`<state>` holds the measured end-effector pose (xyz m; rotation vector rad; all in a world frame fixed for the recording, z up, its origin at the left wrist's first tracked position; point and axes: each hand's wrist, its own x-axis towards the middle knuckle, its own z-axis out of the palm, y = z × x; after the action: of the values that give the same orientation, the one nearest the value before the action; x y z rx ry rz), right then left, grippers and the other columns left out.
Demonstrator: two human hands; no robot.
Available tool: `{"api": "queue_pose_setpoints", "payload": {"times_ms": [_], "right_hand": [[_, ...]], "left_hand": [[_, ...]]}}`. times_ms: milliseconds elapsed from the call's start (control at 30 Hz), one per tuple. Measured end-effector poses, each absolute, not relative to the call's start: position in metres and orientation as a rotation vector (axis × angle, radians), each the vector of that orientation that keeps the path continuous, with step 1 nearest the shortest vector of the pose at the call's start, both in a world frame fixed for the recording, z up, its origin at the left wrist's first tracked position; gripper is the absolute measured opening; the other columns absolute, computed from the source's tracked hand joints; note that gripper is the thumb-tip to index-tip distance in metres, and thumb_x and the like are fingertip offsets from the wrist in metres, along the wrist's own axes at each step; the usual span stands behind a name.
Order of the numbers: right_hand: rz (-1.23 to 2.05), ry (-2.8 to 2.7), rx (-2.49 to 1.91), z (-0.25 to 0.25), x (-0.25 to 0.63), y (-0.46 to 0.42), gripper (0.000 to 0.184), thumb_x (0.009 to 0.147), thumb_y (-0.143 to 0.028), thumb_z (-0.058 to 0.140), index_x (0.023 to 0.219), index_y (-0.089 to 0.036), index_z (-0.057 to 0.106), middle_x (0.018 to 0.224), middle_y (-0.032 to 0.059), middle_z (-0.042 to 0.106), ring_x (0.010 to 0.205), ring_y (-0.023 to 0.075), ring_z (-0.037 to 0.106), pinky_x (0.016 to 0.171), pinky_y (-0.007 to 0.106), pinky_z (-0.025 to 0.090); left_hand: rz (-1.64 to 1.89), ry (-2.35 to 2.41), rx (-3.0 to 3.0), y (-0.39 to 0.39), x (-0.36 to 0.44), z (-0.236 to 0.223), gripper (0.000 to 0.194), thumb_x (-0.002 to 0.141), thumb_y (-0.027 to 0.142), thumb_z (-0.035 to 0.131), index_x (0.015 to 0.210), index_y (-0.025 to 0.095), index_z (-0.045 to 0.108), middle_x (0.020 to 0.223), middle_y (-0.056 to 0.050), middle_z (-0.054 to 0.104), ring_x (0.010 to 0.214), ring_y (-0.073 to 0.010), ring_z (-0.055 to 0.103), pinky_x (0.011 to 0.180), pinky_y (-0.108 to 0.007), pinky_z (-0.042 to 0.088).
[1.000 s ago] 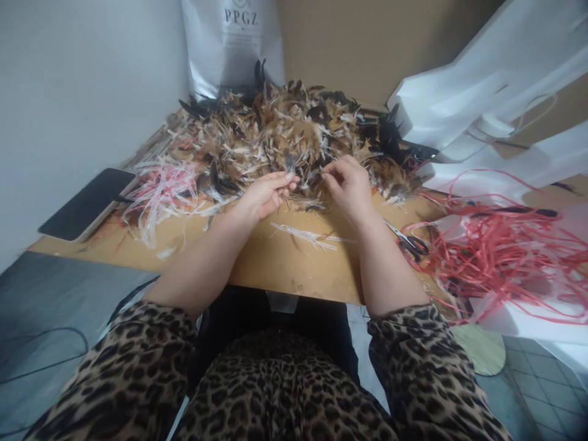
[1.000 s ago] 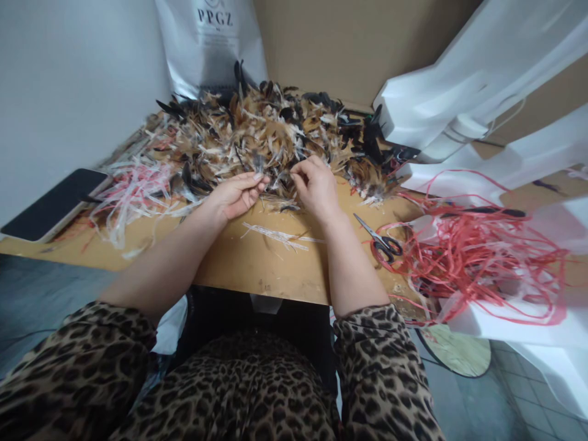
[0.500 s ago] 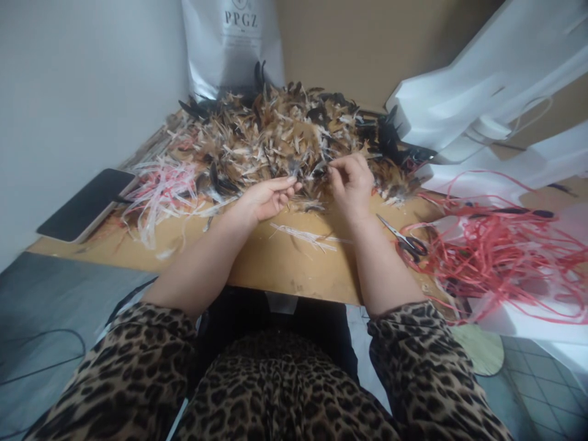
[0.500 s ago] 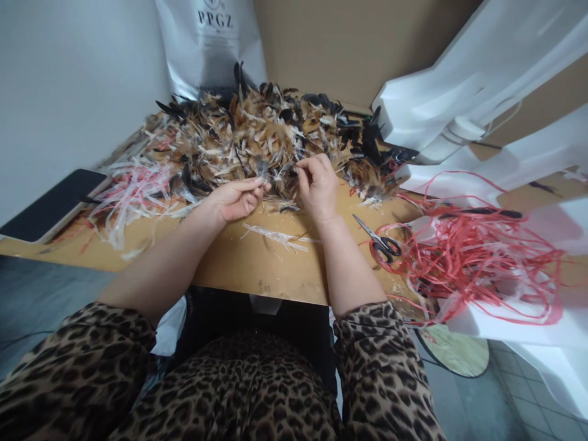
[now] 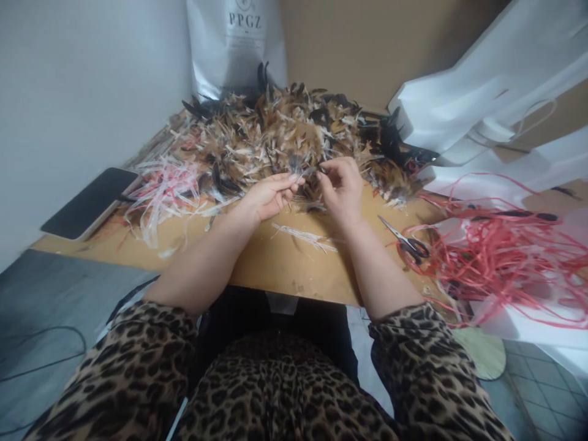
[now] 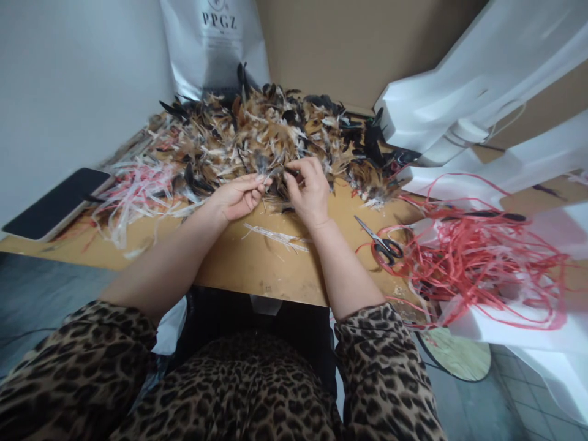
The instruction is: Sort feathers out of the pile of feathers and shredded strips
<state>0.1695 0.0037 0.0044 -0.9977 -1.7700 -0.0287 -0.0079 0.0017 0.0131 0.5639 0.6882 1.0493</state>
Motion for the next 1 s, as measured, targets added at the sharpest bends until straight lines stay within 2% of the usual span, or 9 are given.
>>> {"api": "queue_pose_setpoints", "payload": {"times_ms": [67, 133, 267, 367, 567, 767, 900, 1000], "right_hand": [[-0.007, -1.656, -1.029, 0.009, 0.164, 0.000, 0.022, 0.088, -0.040, 0.055, 0.093, -0.019, 0.060, 0.095, 0.0063, 0.056, 0.079, 0.0155, 0.053, 0.072, 0.032, 0.045], [0.097, -1.568, -1.077, 0.014, 0.158, -0.005, 0.026, 0.086, -0.045, 0.057, 0.086, -0.018, 0.060, 0.088, 0.0047, 0.056, 0.075, 0.0143, 0.052, 0.070, 0.031, 0.044], [0.656, -1.540, -1.178, 0.021, 0.151, -0.010, 0.041, 0.080, -0.054, 0.063, 0.063, -0.017, 0.057, 0.061, -0.0009, 0.051, 0.057, 0.0096, 0.042, 0.057, 0.026, 0.036], [0.981, -1.449, -1.187, 0.022, 0.148, -0.011, 0.044, 0.073, -0.056, 0.069, 0.058, -0.016, 0.058, 0.052, -0.0032, 0.047, 0.051, 0.0070, 0.036, 0.052, 0.024, 0.030], [1.342, -1.149, -1.084, 0.016, 0.148, -0.005, 0.036, 0.059, -0.048, 0.082, 0.068, -0.016, 0.066, 0.057, -0.0028, 0.057, 0.050, 0.0059, 0.041, 0.047, 0.021, 0.029], [1.661, -1.030, -0.953, 0.017, 0.153, -0.002, 0.035, 0.052, -0.035, 0.086, 0.067, -0.016, 0.061, 0.061, -0.0024, 0.061, 0.051, 0.0056, 0.043, 0.044, 0.019, 0.029], [1.689, -1.000, -0.878, 0.017, 0.155, -0.001, 0.035, 0.054, -0.031, 0.085, 0.064, -0.017, 0.054, 0.060, -0.0031, 0.059, 0.052, 0.0060, 0.044, 0.045, 0.019, 0.032], [1.641, -0.965, -0.874, 0.018, 0.155, -0.001, 0.038, 0.054, -0.031, 0.086, 0.064, -0.017, 0.052, 0.061, -0.0035, 0.058, 0.051, 0.0049, 0.043, 0.045, 0.018, 0.031]], "left_hand": [[1.119, 0.711, 0.649, 0.003, -0.006, 0.011, 0.011, 0.083, 0.001, 0.058, 0.075, 0.007, 0.064, 0.072, -0.005, 0.070, 0.052, -0.0009, 0.058, 0.049, -0.008, 0.043], [1.175, 0.734, 0.721, 0.003, -0.005, 0.010, 0.007, 0.080, 0.004, 0.064, 0.074, 0.007, 0.064, 0.072, -0.005, 0.070, 0.053, -0.0014, 0.059, 0.050, -0.009, 0.044], [1.251, 0.753, 0.828, 0.001, -0.003, 0.009, 0.010, 0.075, 0.012, 0.073, 0.071, 0.009, 0.064, 0.069, -0.002, 0.069, 0.054, -0.0029, 0.060, 0.052, -0.011, 0.045], [1.256, 0.778, 0.887, -0.001, -0.002, 0.011, 0.013, 0.073, 0.015, 0.075, 0.070, 0.010, 0.063, 0.065, -0.001, 0.068, 0.055, -0.0033, 0.060, 0.053, -0.012, 0.045], [1.197, 0.817, 1.014, -0.002, -0.002, 0.010, 0.017, 0.070, 0.020, 0.078, 0.070, 0.010, 0.064, 0.059, 0.000, 0.066, 0.049, -0.0029, 0.056, 0.053, -0.013, 0.044], [1.156, 0.805, 1.106, -0.003, -0.002, 0.008, 0.016, 0.071, 0.021, 0.077, 0.070, 0.010, 0.065, 0.063, -0.002, 0.068, 0.053, -0.0048, 0.060, 0.054, -0.015, 0.045], [1.120, 0.763, 0.998, -0.004, -0.003, 0.009, 0.012, 0.074, 0.017, 0.074, 0.074, 0.010, 0.065, 0.067, -0.003, 0.069, 0.057, -0.0068, 0.064, 0.053, -0.015, 0.046], [1.100, 0.754, 0.850, -0.003, -0.004, 0.010, 0.007, 0.078, 0.013, 0.070, 0.078, 0.009, 0.065, 0.072, -0.004, 0.071, 0.061, -0.0070, 0.066, 0.053, -0.013, 0.047]]}}
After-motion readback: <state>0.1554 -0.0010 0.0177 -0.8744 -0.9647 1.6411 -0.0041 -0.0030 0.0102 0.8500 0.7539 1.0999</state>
